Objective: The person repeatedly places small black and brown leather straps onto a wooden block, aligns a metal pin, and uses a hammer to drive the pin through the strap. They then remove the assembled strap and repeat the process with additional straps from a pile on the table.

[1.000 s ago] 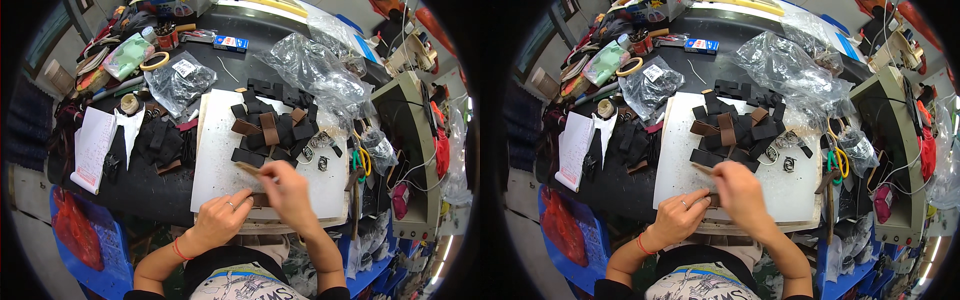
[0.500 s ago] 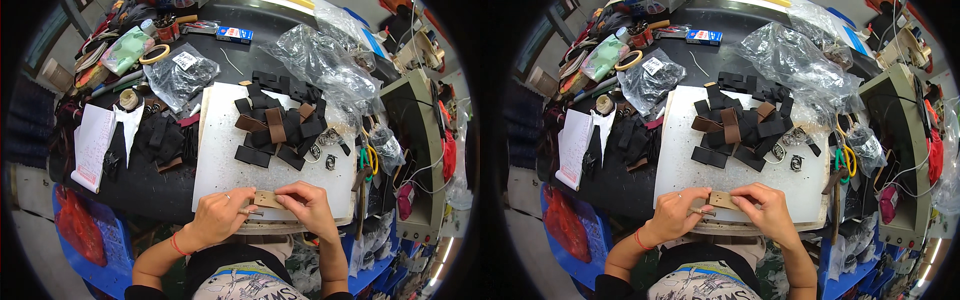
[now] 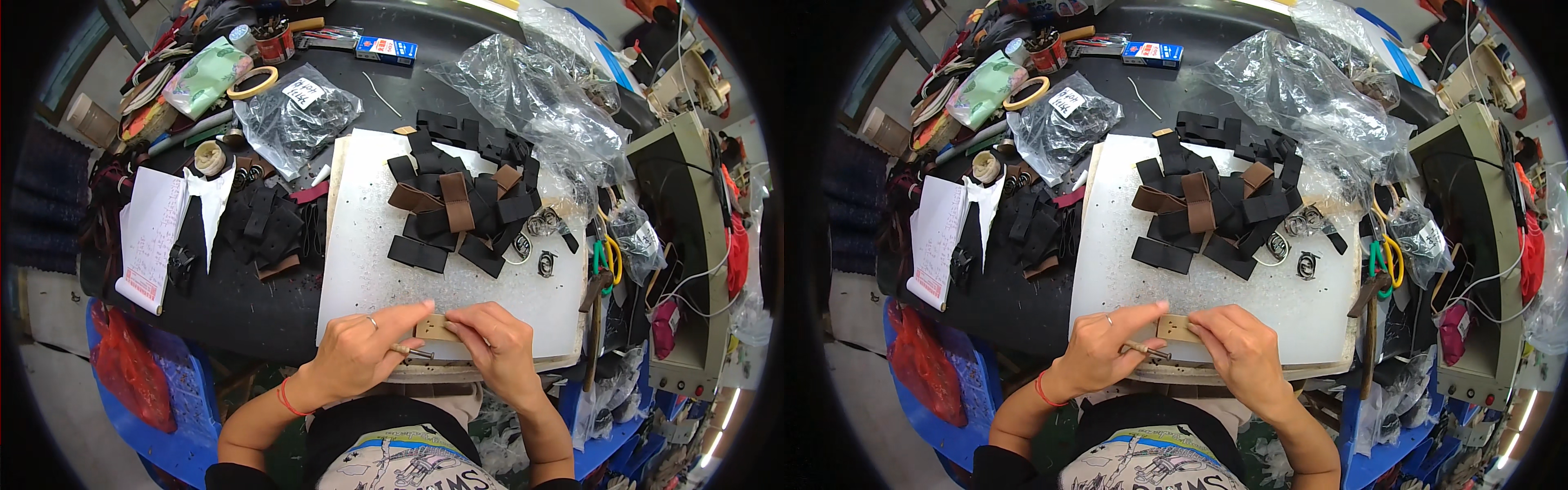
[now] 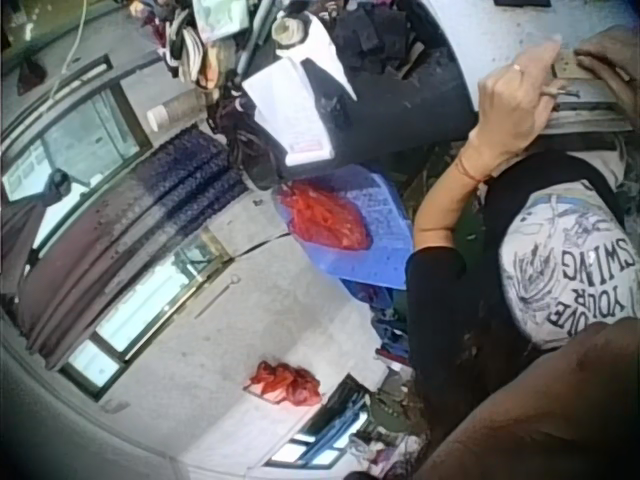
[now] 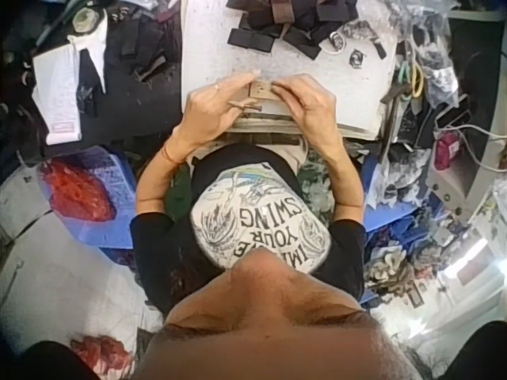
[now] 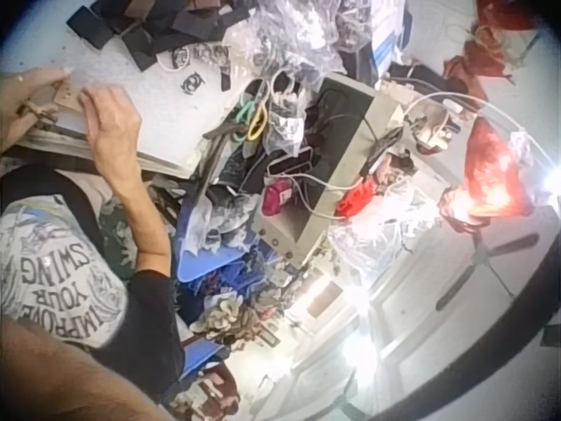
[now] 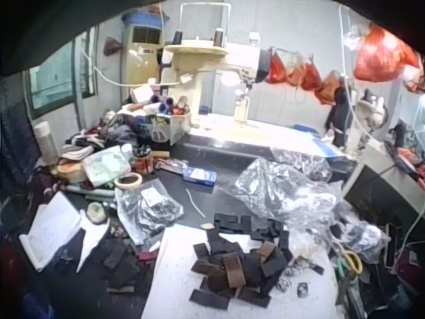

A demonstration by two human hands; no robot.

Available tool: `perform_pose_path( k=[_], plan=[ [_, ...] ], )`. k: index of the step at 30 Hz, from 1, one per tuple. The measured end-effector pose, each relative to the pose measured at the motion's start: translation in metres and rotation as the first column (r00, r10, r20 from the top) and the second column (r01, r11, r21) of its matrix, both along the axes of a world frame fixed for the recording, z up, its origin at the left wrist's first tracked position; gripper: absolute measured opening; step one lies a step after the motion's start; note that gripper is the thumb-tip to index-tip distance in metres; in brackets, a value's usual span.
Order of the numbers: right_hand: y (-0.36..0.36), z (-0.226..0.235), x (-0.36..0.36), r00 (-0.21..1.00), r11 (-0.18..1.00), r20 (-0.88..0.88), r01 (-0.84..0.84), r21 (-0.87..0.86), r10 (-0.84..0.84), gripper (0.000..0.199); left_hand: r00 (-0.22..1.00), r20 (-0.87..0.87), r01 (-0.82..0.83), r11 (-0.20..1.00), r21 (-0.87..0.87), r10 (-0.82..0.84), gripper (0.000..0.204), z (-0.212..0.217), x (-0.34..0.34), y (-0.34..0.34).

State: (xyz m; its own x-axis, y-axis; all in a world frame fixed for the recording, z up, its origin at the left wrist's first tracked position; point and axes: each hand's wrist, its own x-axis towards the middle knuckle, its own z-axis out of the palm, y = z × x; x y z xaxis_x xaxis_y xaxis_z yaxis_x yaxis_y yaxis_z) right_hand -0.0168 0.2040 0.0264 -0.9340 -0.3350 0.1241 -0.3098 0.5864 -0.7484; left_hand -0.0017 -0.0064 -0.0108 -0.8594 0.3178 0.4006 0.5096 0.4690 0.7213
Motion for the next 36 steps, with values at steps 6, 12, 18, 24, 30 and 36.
perform_pose_path(
  k=[6, 12, 18, 24, 30, 36],
  plan=[
    [-0.002, -0.002, 0.002, 0.996, 0.998, -0.087, -0.015, 0.062, 0.02, 0.015, 0.996, 0.085, 0.043, 0.996, -0.074, -0.037, 0.02, 0.008, 0.003, -0.003],
    [-0.005, -0.009, 0.006, 0.983, 0.992, -0.183, 0.051, 0.115, -0.03, 0.018, 0.995, -0.072, 0.057, 0.988, -0.144, -0.068, 0.012, 0.001, -0.004, -0.002],
    [0.03, -0.023, 0.024, 0.933, 0.985, -0.355, 0.004, 0.17, 0.058, 0.026, 0.988, -0.11, 0.074, 0.962, -0.263, -0.106, 0.014, 0.013, -0.005, -0.003],
    [0.035, -0.028, 0.027, 0.946, 0.984, -0.313, -0.034, 0.173, 0.088, 0.028, 0.986, -0.1, 0.099, 0.955, -0.279, -0.131, 0.02, 0.01, -0.006, -0.006],
    [0.034, -0.027, 0.024, 0.945, 0.99, -0.317, -0.038, 0.135, 0.079, 0.027, 0.987, -0.108, 0.09, 0.972, -0.215, -0.116, 0.02, 0.006, -0.007, -0.005],
    [0.034, -0.024, 0.022, 0.946, 0.991, -0.314, -0.037, 0.132, 0.078, 0.027, 0.987, -0.104, 0.093, 0.958, -0.272, -0.126, 0.02, 0.012, -0.006, -0.004]
  ],
)
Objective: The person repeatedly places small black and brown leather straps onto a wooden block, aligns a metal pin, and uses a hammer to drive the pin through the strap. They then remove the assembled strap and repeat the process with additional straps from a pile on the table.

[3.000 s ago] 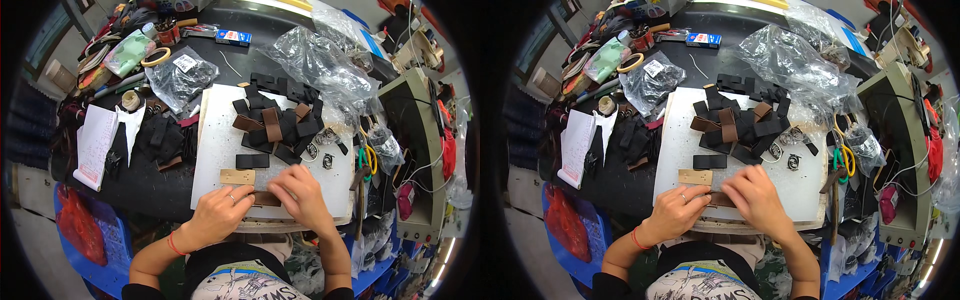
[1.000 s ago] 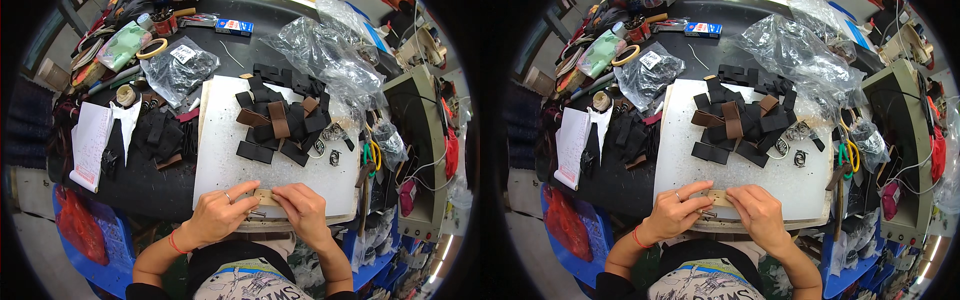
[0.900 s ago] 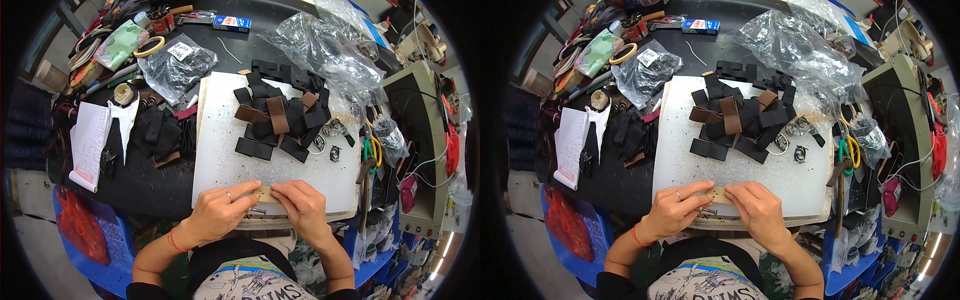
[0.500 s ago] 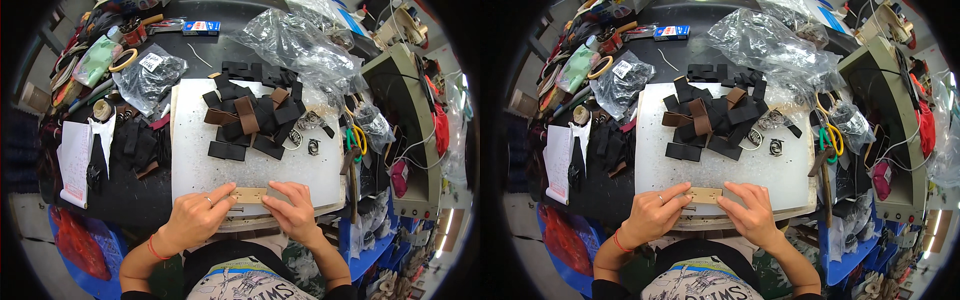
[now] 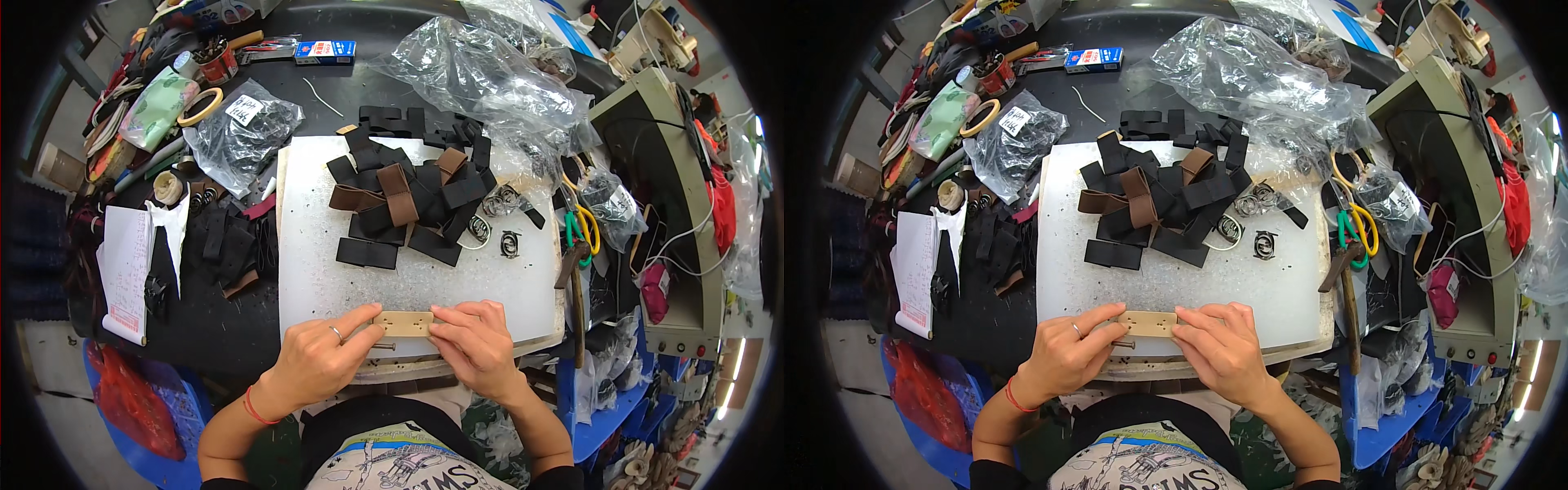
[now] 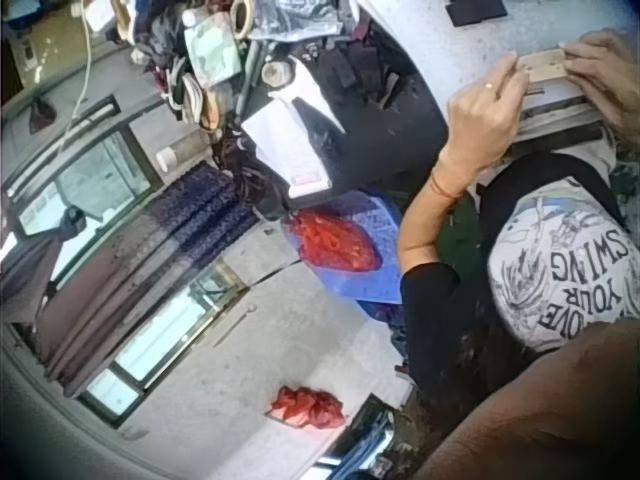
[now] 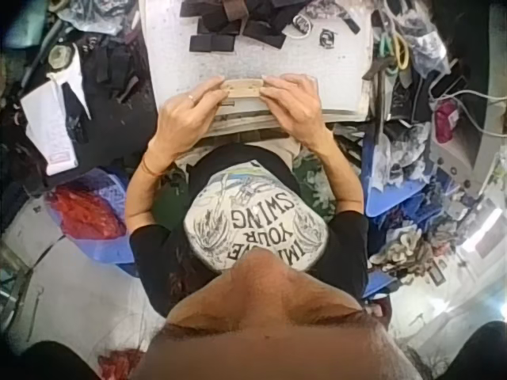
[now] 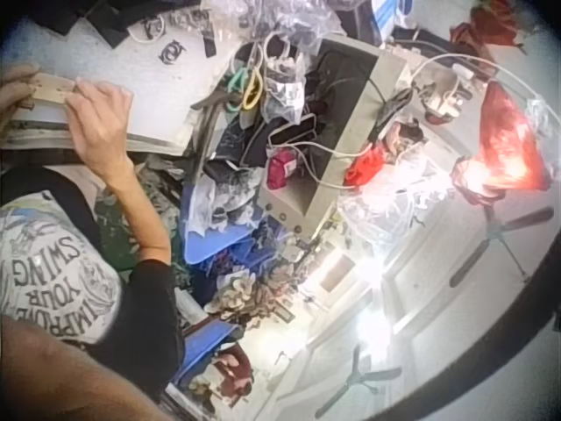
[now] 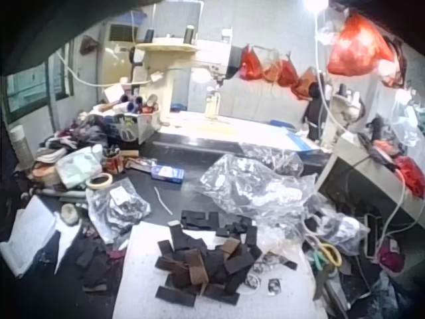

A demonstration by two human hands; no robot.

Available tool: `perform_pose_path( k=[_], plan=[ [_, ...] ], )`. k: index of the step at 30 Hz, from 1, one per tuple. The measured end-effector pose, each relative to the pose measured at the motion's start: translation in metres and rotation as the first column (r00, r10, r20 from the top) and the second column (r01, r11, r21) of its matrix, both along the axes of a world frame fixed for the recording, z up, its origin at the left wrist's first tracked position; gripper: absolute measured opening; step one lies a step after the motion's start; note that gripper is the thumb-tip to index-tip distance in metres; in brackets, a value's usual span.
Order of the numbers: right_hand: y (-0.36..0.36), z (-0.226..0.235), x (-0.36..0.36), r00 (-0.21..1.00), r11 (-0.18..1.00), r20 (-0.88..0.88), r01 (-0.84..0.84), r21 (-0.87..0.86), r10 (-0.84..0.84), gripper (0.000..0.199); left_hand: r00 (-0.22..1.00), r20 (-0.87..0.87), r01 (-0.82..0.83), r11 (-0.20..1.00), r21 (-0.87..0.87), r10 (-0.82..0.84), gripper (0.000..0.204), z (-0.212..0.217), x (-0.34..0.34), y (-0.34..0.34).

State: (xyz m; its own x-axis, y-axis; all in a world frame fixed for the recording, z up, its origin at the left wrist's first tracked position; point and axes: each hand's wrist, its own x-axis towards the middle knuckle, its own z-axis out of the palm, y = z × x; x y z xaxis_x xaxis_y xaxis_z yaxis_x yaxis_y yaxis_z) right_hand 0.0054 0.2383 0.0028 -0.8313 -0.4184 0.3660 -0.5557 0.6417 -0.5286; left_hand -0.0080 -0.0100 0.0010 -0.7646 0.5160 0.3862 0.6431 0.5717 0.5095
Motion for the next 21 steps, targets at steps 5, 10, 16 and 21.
perform_pose_path(
  k=[5, 10, 16, 21],
  plan=[
    [0.002, 0.002, 0.0, 1.0, 0.998, 0.0, -0.011, 0.065, 0.011, 0.028, 1.0, -0.015, 0.007, 0.992, -0.127, -0.009, 0.02, 0.011, 0.003, 0.004],
    [-0.003, 0.014, -0.001, 0.996, 0.967, -0.063, -0.049, 0.248, 0.067, 0.031, 0.991, 0.132, 0.008, 1.0, 0.011, -0.009, 0.023, 0.019, 0.002, 0.004],
    [0.0, 0.015, -0.002, 0.993, 0.948, -0.071, -0.065, 0.313, 0.091, 0.032, 0.949, 0.267, -0.224, 0.953, 0.202, 0.166, 0.024, 0.046, -0.003, -0.011],
    [-0.003, 0.018, -0.003, 0.992, 0.94, -0.071, -0.078, 0.332, 0.108, 0.028, 0.815, 0.562, -0.336, 0.675, 0.657, -0.142, 0.019, 0.019, 0.008, 0.03]
  ],
)
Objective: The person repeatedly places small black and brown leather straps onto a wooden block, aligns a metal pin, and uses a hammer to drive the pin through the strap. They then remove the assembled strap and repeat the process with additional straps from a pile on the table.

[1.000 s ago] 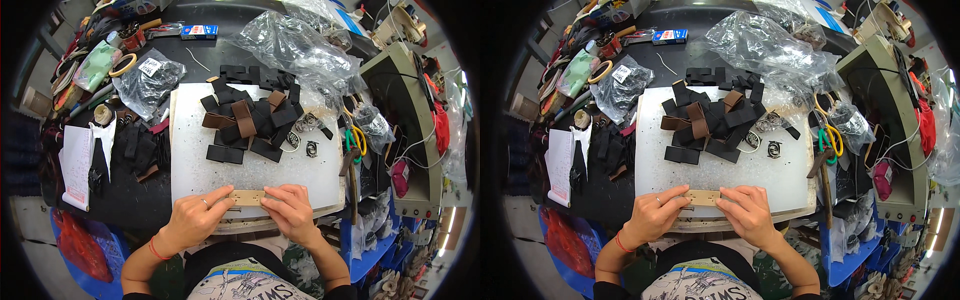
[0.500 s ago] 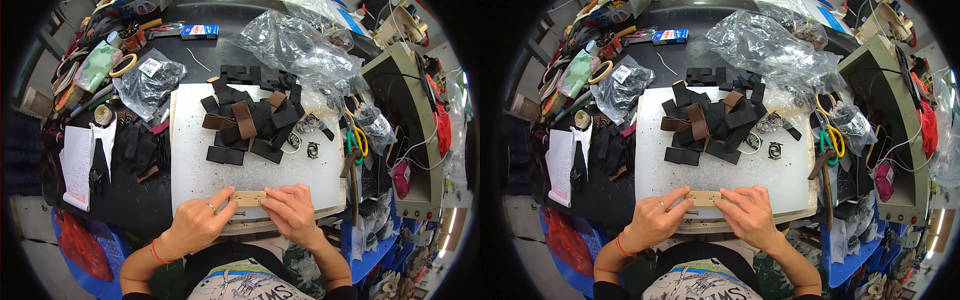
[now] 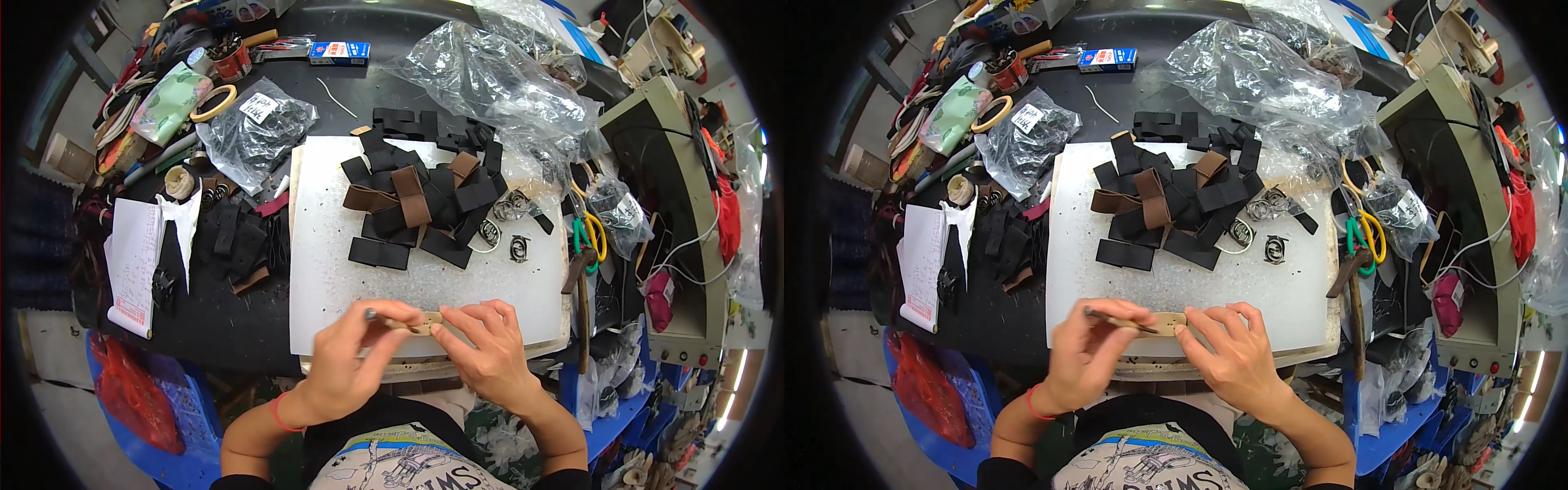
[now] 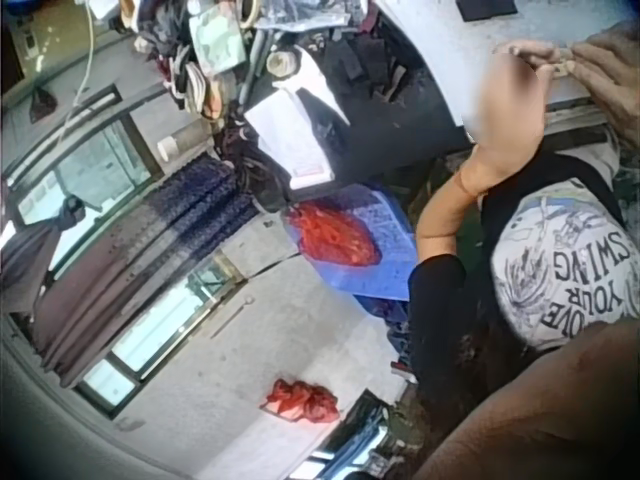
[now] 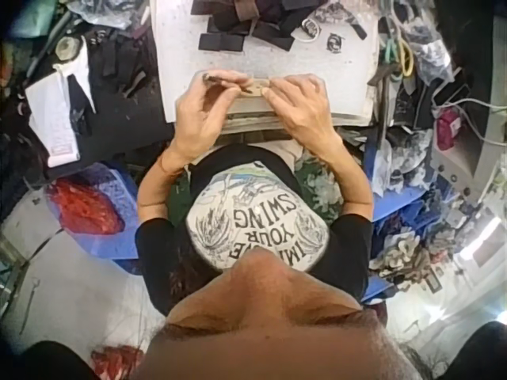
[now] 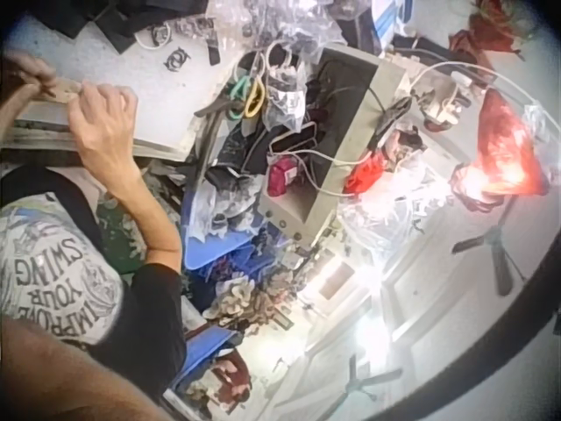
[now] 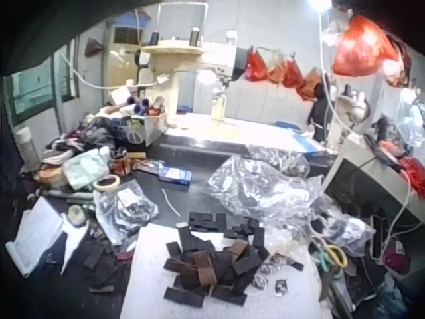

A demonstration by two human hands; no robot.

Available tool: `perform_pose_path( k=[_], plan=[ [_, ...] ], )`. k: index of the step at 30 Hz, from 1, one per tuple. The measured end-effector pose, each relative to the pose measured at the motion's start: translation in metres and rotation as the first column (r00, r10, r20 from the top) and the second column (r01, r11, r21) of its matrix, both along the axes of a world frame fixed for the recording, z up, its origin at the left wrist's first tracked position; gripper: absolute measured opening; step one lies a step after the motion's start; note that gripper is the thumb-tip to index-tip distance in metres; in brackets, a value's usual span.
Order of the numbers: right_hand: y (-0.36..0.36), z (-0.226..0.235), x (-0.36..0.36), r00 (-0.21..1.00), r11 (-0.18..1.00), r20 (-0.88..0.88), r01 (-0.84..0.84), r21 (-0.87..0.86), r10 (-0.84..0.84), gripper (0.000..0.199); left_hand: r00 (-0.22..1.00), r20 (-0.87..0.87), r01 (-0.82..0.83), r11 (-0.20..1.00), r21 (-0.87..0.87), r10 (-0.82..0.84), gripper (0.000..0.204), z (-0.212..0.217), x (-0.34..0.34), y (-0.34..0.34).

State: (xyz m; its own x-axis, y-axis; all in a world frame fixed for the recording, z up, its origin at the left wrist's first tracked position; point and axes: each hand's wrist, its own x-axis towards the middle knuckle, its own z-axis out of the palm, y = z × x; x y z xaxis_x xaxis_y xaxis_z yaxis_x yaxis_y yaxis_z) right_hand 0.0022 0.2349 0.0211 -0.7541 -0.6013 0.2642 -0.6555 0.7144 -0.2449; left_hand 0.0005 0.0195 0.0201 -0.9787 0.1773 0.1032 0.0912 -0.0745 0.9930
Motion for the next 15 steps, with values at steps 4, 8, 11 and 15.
perform_pose_path(
  k=[4, 8, 11, 15],
  plan=[
    [0.0, -0.002, 0.0, 1.0, 1.0, -0.016, 0.006, -0.002, -0.006, 0.027, 0.991, 0.078, 0.101, 0.994, 0.048, -0.104, 0.016, -0.017, -0.01, 0.012],
    [0.001, -0.001, 0.001, 1.0, 1.0, -0.006, 0.012, -0.007, -0.012, 0.025, 0.99, 0.066, 0.127, 0.991, -0.049, -0.123, 0.015, -0.02, -0.011, 0.012],
    [0.001, -0.001, 0.004, 1.0, 1.0, -0.003, 0.029, -0.011, -0.029, 0.023, 0.988, -0.092, 0.105, 0.971, -0.215, -0.127, 0.018, -0.021, -0.008, 0.014],
    [0.012, 0.017, 0.002, 0.995, 0.992, 0.014, 0.1, -0.073, -0.099, 0.02, 0.9, -0.419, -0.042, 0.934, -0.353, -0.118, 0.026, -0.025, -0.008, 0.019]
  ],
)
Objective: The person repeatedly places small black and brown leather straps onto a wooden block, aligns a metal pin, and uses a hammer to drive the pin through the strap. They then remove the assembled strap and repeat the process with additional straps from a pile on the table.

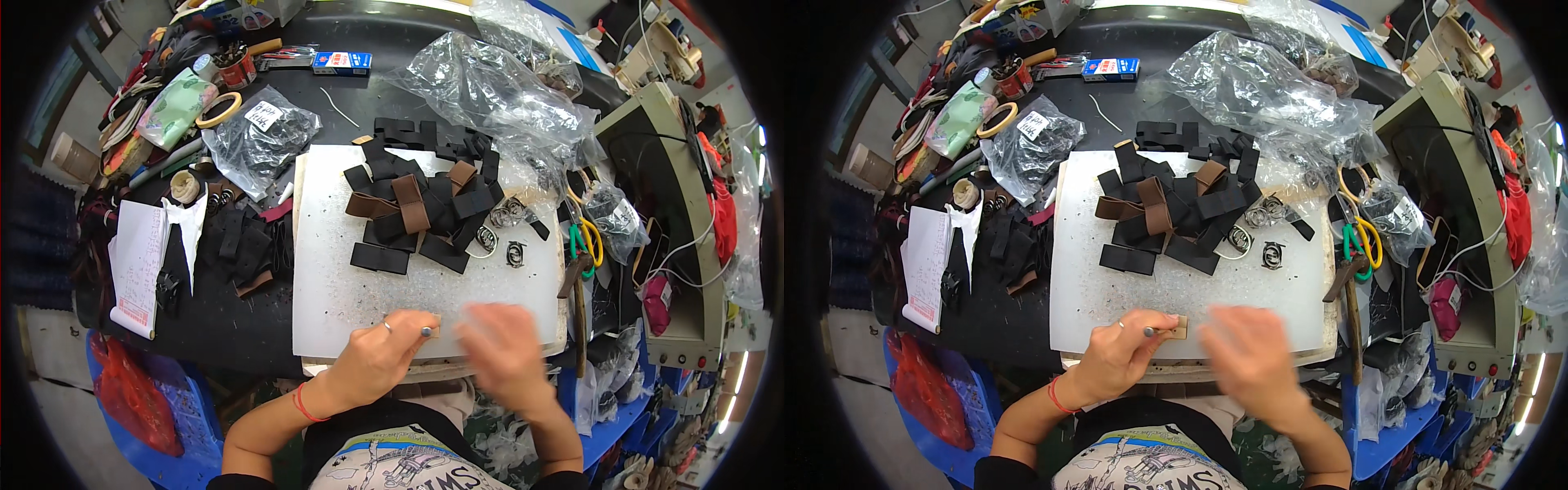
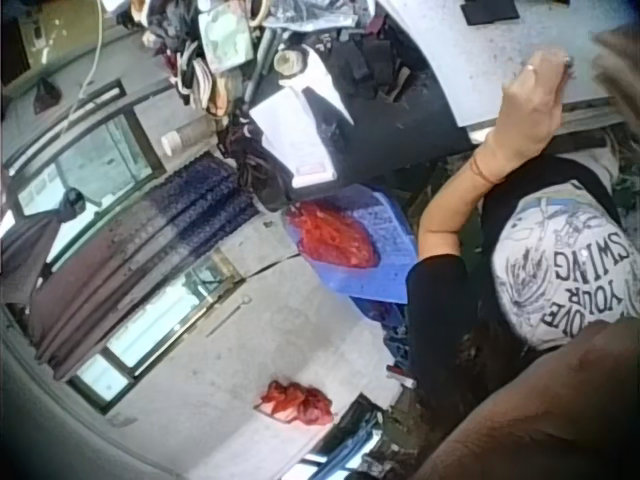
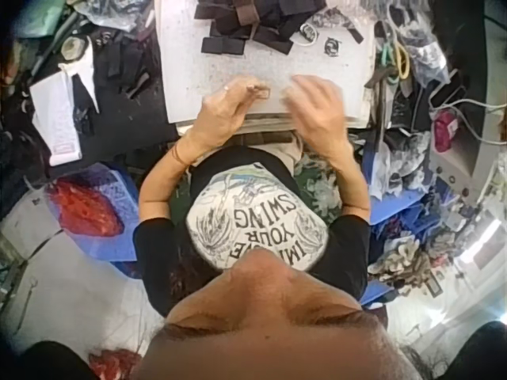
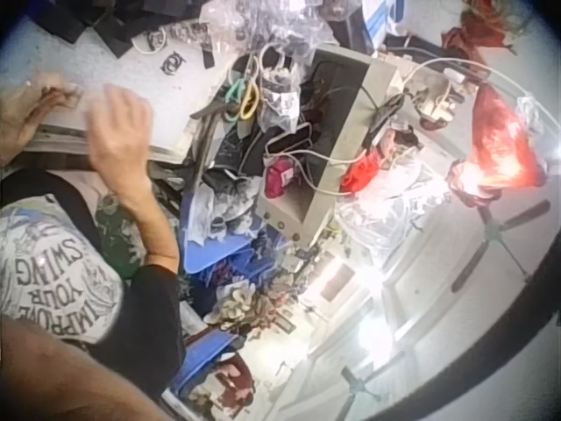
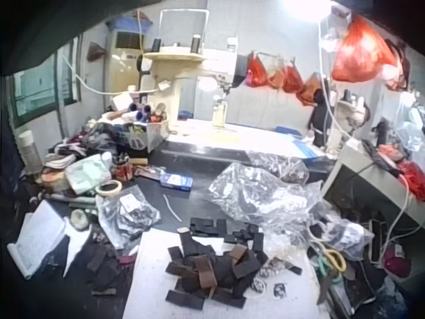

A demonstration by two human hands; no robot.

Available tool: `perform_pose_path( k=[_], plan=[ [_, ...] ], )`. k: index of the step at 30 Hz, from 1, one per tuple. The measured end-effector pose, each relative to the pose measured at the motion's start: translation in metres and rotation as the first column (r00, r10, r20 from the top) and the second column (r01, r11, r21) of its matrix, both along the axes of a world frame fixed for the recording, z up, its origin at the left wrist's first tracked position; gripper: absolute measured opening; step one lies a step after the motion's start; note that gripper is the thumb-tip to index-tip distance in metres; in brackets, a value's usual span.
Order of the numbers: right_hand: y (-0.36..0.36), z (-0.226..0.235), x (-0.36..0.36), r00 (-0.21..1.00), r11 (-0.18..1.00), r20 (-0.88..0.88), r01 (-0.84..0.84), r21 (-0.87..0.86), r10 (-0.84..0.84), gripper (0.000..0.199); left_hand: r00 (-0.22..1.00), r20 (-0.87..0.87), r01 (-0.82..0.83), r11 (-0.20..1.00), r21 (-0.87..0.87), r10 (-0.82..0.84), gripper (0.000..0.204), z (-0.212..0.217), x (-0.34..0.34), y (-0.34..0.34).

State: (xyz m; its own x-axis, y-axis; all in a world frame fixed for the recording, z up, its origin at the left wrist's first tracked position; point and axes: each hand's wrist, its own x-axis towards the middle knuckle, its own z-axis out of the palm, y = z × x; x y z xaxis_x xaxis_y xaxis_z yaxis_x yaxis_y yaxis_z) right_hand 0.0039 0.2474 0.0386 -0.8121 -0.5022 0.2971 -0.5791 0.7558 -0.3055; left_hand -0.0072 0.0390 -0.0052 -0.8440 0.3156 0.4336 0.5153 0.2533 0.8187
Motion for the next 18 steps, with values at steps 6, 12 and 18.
perform_pose_path(
  k=[6, 12, 18],
  plan=[
    [0.167, -0.049, 0.006, 0.659, 0.656, -0.03, 0.751, 0.074, -0.752, 0.036, 0.998, -0.051, 0.043, 0.997, -0.065, -0.047, 0.041, 0.003, 0.002, 0.001],
    [0.183, -0.076, 0.016, 0.621, 0.623, -0.09, 0.782, 0.012, -0.778, 0.025, 0.999, -0.006, 0.039, 0.993, -0.108, -0.04, 0.026, 0.003, 0.002, 0.0],
    [0.09, 0.038, 0.018, 0.734, 0.541, 0.211, 0.634, -0.553, -0.646, 0.022, 0.989, -0.104, 0.089, 0.98, -0.177, -0.109, 0.037, 0.006, -0.001, 0.0]
  ],
)
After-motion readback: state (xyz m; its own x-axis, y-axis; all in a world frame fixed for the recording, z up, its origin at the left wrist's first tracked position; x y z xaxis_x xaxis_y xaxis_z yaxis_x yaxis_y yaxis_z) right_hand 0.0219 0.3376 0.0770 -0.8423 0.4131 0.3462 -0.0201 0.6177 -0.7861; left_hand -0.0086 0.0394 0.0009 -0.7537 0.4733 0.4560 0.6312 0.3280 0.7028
